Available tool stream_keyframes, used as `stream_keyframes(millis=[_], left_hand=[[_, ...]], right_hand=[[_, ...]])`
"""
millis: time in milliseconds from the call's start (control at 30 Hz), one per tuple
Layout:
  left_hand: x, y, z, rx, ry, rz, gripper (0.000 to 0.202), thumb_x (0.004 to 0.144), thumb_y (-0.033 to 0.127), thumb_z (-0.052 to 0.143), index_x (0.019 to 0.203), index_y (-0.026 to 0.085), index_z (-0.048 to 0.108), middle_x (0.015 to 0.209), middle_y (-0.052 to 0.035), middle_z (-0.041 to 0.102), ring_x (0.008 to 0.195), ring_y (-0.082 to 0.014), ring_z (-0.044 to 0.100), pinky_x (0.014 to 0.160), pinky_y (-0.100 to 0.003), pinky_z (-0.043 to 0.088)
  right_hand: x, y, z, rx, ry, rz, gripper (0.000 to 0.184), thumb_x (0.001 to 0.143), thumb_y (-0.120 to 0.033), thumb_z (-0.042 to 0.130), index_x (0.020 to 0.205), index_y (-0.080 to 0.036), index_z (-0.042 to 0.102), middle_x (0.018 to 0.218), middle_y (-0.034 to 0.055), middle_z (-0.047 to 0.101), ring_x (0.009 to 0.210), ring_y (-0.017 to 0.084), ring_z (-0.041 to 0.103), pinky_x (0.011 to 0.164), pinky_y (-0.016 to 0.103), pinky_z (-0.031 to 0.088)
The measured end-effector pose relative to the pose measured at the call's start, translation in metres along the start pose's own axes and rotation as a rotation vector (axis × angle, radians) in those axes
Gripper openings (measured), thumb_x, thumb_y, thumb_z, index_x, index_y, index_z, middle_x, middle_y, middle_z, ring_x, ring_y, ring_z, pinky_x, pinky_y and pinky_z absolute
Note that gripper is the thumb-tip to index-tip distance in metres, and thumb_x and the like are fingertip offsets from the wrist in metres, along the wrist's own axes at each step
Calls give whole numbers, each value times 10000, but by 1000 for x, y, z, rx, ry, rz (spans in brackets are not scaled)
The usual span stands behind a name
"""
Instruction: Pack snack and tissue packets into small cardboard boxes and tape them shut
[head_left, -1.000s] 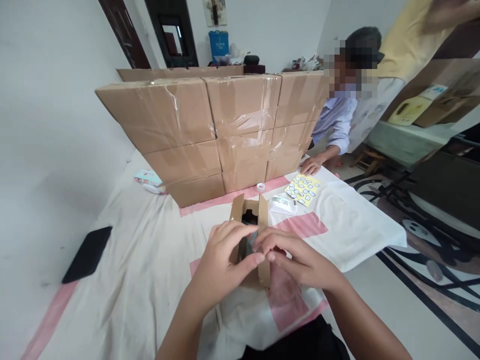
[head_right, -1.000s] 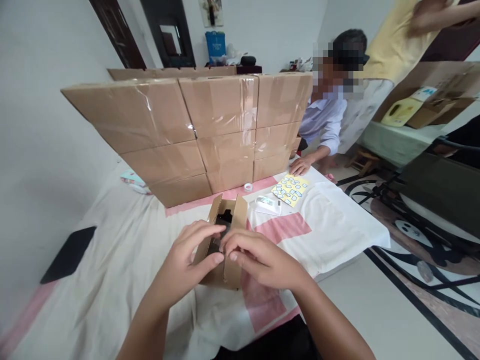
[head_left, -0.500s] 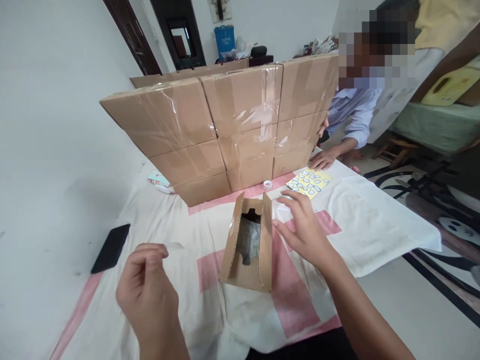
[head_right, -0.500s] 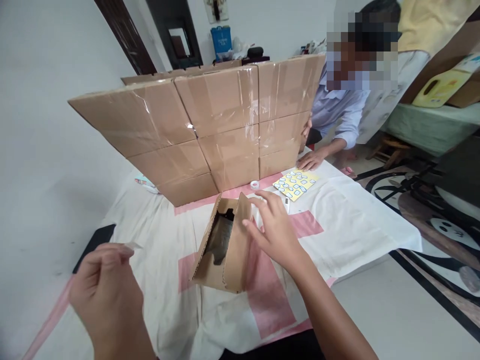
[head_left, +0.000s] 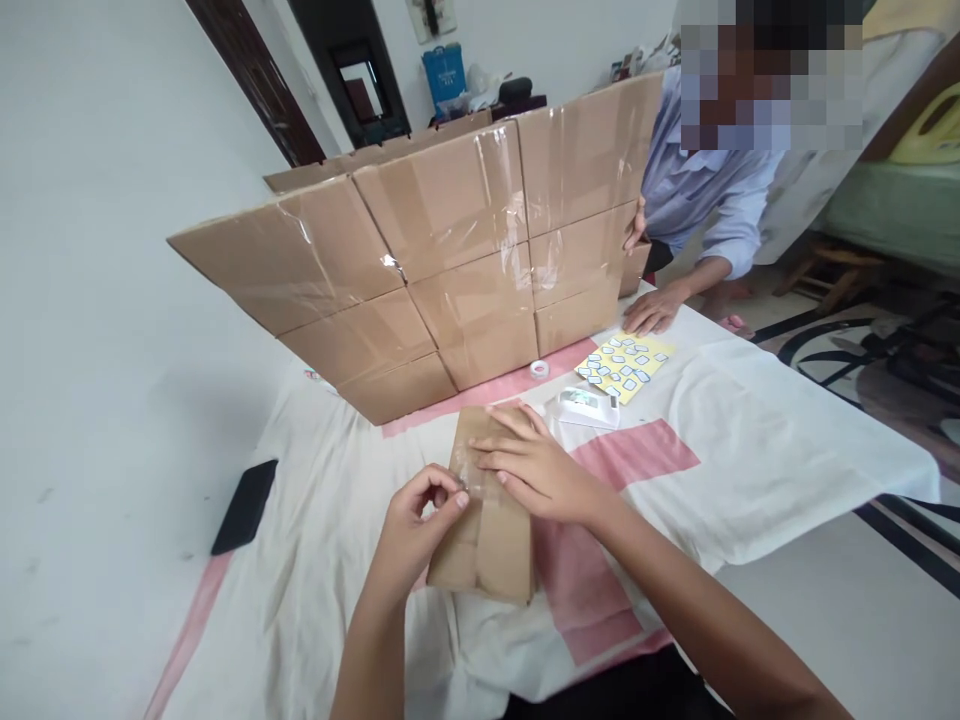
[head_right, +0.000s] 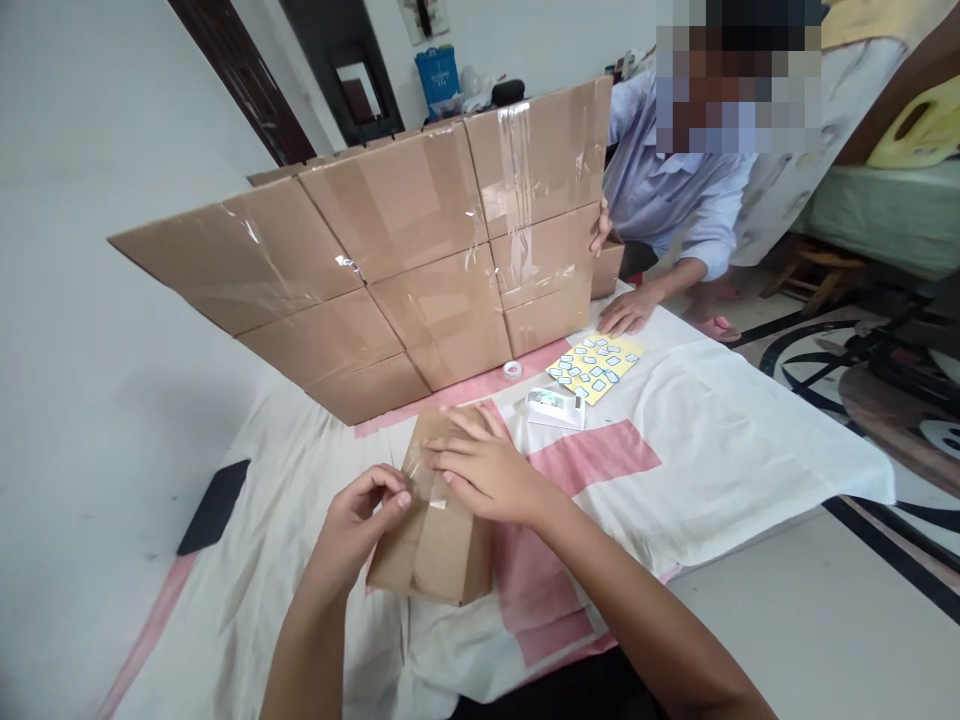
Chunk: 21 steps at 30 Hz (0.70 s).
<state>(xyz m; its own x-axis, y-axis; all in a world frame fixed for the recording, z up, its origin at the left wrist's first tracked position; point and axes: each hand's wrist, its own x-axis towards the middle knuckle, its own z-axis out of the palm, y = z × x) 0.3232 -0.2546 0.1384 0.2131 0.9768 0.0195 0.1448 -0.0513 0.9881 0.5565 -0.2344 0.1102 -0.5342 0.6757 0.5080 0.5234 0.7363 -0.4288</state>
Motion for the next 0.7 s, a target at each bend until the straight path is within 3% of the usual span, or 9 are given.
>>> stream_keyframes(millis=[133, 233, 333, 433, 533, 700], left_hand=[[4, 5, -9, -108, 34, -1, 412, 844, 553, 696, 715, 214, 502, 844, -5, 537, 825, -158, 503, 769, -267, 415], [8, 13, -4, -72, 75, -56, 386, 850, 554, 681, 742, 215, 531, 1170, -44, 568, 1117, -210, 531, 905, -292, 435], [11, 17, 12, 65, 55, -179, 317, 840, 517, 681, 775, 226, 574, 1454, -43, 474, 1300, -276, 491, 1029, -383, 432], [11, 10, 30, 351, 95, -134, 263, 839, 505, 664, 820, 249, 608, 1451, -70, 481, 1407, -318, 408, 1159, -509, 353], [8, 1, 39, 640, 227, -10, 240, 861, 495, 646, 824, 260, 615, 1386, -86, 518, 1453, -317, 334, 1211, -567, 287], [5, 1, 43, 872, 303, 38, 277, 860, 514, 653, 777, 254, 606, 1337, -107, 554, 1454, -355, 331, 1181, -599, 325]], right_hand=[[2, 5, 9, 49, 69, 0, 306, 1004, -215, 465, 1185, -229, 712, 1359, 27, 712, 1423, 301, 497, 1263, 621, 134], [1, 6, 12, 66, 89, 12, 308, 1004, -204, 466, 1190, -241, 709, 1358, 26, 713, 1452, 293, 463, 1265, 622, 136], [0, 6, 12, 95, 123, 41, 385, 997, -190, 453, 1325, -238, 649, 1357, 53, 711, 1451, 290, 465, 1264, 628, 159], [0, 7, 12, 151, 156, 61, 595, 936, -152, 458, 1529, -189, 452, 1370, 79, 702, 1423, 296, 489, 1260, 637, 184], [0, 9, 14, 184, 161, 48, 745, 878, -110, 458, 1605, -171, 308, 1358, 68, 710, 1433, 285, 468, 1271, 640, 154], [-5, 13, 16, 172, 175, 31, 668, 837, -71, 451, 1487, -215, 509, 1409, 71, 674, 1475, 277, 431, 1275, 635, 138]])
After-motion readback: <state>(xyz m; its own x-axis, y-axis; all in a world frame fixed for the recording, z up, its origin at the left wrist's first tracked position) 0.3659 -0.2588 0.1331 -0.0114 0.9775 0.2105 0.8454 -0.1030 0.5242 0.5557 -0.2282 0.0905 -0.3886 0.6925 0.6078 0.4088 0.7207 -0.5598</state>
